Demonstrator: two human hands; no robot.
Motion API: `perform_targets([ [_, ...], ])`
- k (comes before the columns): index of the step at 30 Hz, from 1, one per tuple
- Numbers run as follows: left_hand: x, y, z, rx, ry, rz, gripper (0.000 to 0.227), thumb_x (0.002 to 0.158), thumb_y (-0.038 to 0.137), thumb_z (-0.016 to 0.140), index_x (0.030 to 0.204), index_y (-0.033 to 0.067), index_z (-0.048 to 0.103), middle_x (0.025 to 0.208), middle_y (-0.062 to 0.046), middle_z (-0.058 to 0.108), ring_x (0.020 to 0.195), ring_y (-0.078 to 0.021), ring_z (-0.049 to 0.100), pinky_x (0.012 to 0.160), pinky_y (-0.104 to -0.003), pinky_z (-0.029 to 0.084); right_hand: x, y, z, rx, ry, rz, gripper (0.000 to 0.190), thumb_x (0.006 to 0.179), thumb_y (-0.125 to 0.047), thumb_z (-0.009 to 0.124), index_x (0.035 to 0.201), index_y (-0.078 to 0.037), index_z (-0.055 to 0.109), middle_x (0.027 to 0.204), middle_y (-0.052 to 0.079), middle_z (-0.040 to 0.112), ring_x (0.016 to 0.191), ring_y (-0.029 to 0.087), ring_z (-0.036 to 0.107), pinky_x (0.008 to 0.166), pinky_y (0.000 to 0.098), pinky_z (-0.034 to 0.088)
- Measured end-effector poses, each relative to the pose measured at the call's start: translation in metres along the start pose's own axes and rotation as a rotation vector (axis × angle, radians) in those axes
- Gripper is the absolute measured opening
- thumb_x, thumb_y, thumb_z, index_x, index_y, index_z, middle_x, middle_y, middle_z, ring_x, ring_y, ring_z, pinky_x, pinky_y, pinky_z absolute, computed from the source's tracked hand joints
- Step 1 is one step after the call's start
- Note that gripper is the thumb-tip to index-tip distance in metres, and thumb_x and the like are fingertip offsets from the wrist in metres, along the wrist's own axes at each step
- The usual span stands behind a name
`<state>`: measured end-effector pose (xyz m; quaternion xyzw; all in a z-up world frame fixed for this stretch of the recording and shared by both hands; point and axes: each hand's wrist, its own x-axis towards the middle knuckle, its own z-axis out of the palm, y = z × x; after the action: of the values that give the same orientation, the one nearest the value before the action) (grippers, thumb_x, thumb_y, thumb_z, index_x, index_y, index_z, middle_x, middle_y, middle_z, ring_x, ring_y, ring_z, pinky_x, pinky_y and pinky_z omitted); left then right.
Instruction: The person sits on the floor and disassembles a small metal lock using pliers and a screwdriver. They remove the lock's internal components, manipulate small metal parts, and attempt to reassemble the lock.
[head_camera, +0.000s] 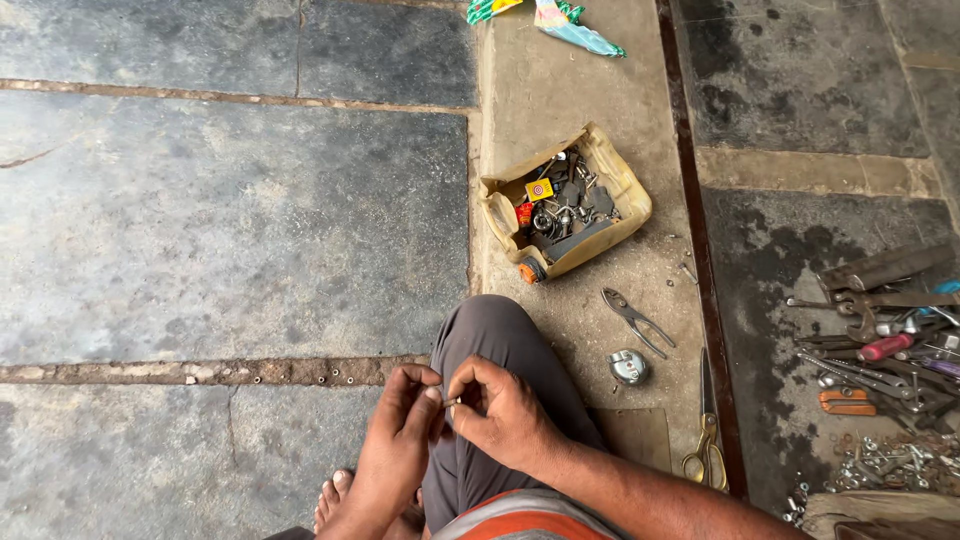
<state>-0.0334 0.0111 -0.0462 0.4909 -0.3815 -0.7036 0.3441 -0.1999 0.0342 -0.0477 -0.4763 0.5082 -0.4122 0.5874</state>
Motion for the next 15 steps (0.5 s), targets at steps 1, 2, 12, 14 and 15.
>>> perform_targets([
  [1, 0.001, 0.000, 0.001, -0.010, 0.060, -0.116, 0.013, 0.101, 0.014, 0.055, 0.110, 0.0048, 0.059, 0.070, -0.005, 0.053, 0.056, -0.0140, 0.047, 0.050, -0.033, 0.045, 0.000, 0.000, 0.000, -0.055, 0.006, -0.014, 0.013, 0.087, 0.003, 0.063, 0.096, -0.005, 0.058, 0.083, -0.002, 0.060, 0.074, 0.003, 0.060, 0.066, 0.0226, 0.053],
  [2, 0.001, 0.001, -0.001, 0.069, 0.069, -0.164, 0.016, 0.103, 0.016, 0.055, 0.111, 0.0027, 0.060, 0.070, -0.009, 0.052, 0.056, -0.0171, 0.048, 0.052, -0.035, 0.046, 0.001, 0.000, 0.001, -0.110, 0.011, -0.028, 0.014, 0.087, 0.004, 0.064, 0.097, -0.004, 0.059, 0.082, -0.001, 0.059, 0.073, 0.003, 0.058, 0.064, 0.0226, 0.051],
  [12, 0.002, -0.007, 0.001, 0.012, 0.012, -0.052, 0.012, 0.100, 0.013, 0.056, 0.107, 0.0039, 0.059, 0.073, -0.003, 0.059, 0.059, -0.0083, 0.053, 0.051, -0.026, 0.045, 0.000, 0.002, -0.001, 0.079, -0.024, 0.019, 0.012, 0.089, 0.002, 0.062, 0.097, -0.006, 0.058, 0.082, 0.001, 0.064, 0.075, 0.007, 0.066, 0.068, 0.0254, 0.058],
  [14, 0.005, -0.011, 0.003, 0.039, 0.088, -0.146, 0.014, 0.099, 0.015, 0.056, 0.105, 0.0034, 0.061, 0.065, -0.003, 0.057, 0.050, -0.0099, 0.049, 0.043, -0.028, 0.042, -0.002, -0.003, 0.004, -0.030, 0.021, -0.056, 0.011, 0.090, 0.002, 0.065, 0.096, -0.006, 0.059, 0.082, 0.003, 0.064, 0.076, 0.007, 0.063, 0.066, 0.0267, 0.056],
  [15, 0.007, -0.013, 0.003, 0.065, 0.101, -0.155, 0.015, 0.099, 0.016, 0.056, 0.105, 0.0026, 0.062, 0.061, -0.003, 0.054, 0.047, -0.0106, 0.047, 0.041, -0.029, 0.041, -0.003, -0.005, 0.005, -0.102, 0.046, -0.053, 0.012, 0.088, 0.001, 0.067, 0.095, -0.005, 0.060, 0.081, 0.004, 0.065, 0.075, 0.011, 0.065, 0.066, 0.0284, 0.056],
])
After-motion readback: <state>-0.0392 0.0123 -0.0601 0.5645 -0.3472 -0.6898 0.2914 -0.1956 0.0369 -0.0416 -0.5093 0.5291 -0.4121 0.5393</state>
